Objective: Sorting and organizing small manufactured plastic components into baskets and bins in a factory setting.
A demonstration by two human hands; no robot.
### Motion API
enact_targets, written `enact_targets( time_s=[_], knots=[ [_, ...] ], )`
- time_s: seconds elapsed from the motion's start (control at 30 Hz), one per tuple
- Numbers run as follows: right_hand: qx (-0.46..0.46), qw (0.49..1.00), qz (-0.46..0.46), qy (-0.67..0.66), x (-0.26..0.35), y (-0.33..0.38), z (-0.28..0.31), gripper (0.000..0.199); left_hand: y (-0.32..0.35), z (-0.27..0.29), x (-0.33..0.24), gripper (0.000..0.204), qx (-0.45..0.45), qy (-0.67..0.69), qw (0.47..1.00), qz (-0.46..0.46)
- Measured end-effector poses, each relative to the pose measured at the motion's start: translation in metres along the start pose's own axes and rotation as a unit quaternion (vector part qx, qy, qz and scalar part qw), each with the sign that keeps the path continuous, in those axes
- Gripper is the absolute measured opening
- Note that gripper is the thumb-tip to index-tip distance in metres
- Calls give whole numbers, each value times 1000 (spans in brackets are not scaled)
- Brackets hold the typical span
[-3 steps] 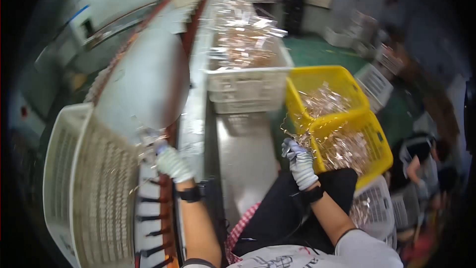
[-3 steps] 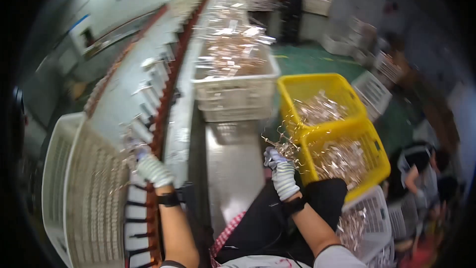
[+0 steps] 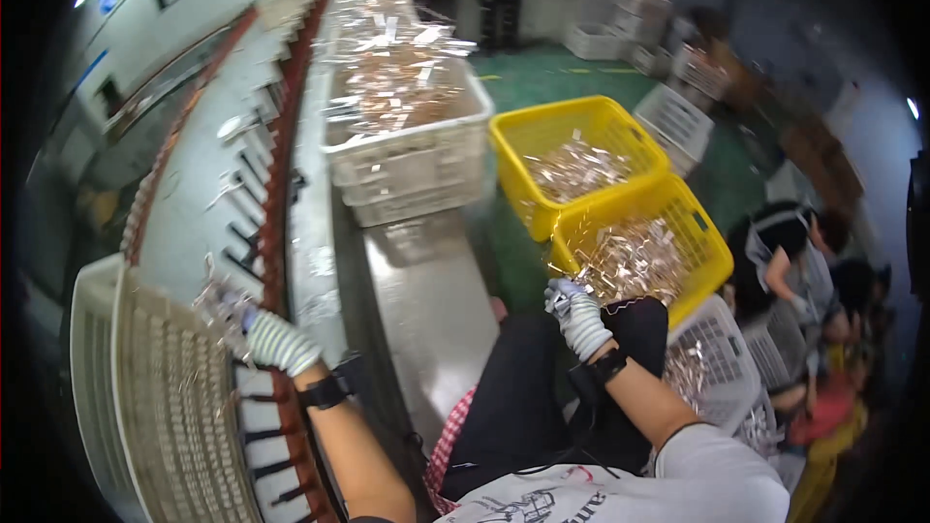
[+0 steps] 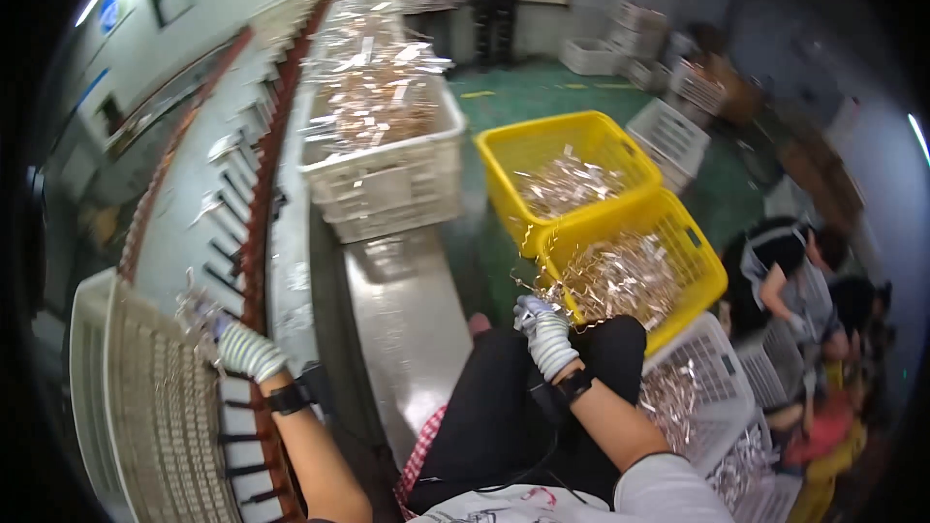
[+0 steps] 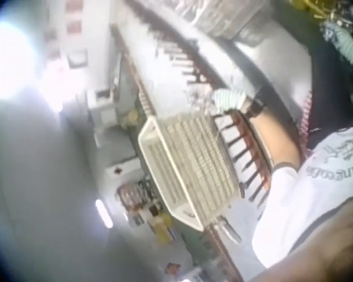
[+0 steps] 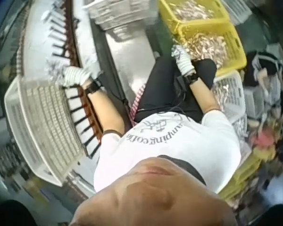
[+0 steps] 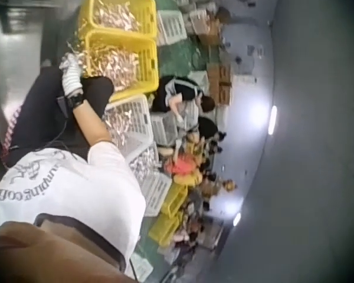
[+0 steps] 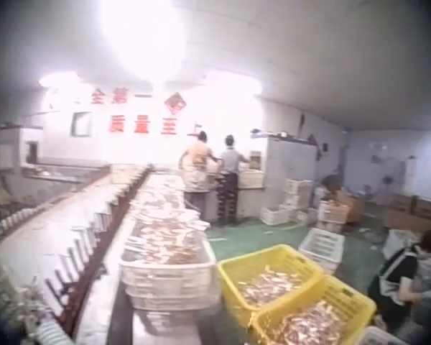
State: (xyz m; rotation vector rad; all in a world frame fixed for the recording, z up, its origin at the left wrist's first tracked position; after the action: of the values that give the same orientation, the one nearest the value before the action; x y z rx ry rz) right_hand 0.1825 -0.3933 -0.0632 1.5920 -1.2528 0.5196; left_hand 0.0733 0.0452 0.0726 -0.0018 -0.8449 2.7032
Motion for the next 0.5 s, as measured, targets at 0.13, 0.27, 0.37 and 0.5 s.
enact_targets(
  time_s=[0.13, 0.27, 0.37, 0.5],
  knots=[
    [-24, 982, -135, -126, 1, -42, 96, 8, -16, -60, 37, 16, -108, -9, 994, 20],
    [113, 948, -139, -262, 117, -122, 114, 12, -4, -25, 18, 35, -101, -24, 995, 1],
    [-83, 963, 133, 220, 198, -133, 57, 28, -8, -18, 31, 46, -126, -114, 985, 7],
    [102, 937, 181, 281, 182, -129, 41, 28, -5, 13, 40, 48, 8, -116, 992, 53]
  ],
)
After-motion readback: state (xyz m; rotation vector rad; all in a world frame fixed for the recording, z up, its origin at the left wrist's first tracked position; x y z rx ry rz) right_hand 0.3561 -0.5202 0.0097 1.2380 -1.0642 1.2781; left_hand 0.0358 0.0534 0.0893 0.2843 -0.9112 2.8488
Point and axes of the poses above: each hand's wrist, its own y-axis away from the middle knuckle, its own z-axis out of the back of the hand, x = y × z, the point moved 3 cm from there along -y, towards the middle knuckle, and after that the axes turned 6 degrees about y, right-handed, at the moved point
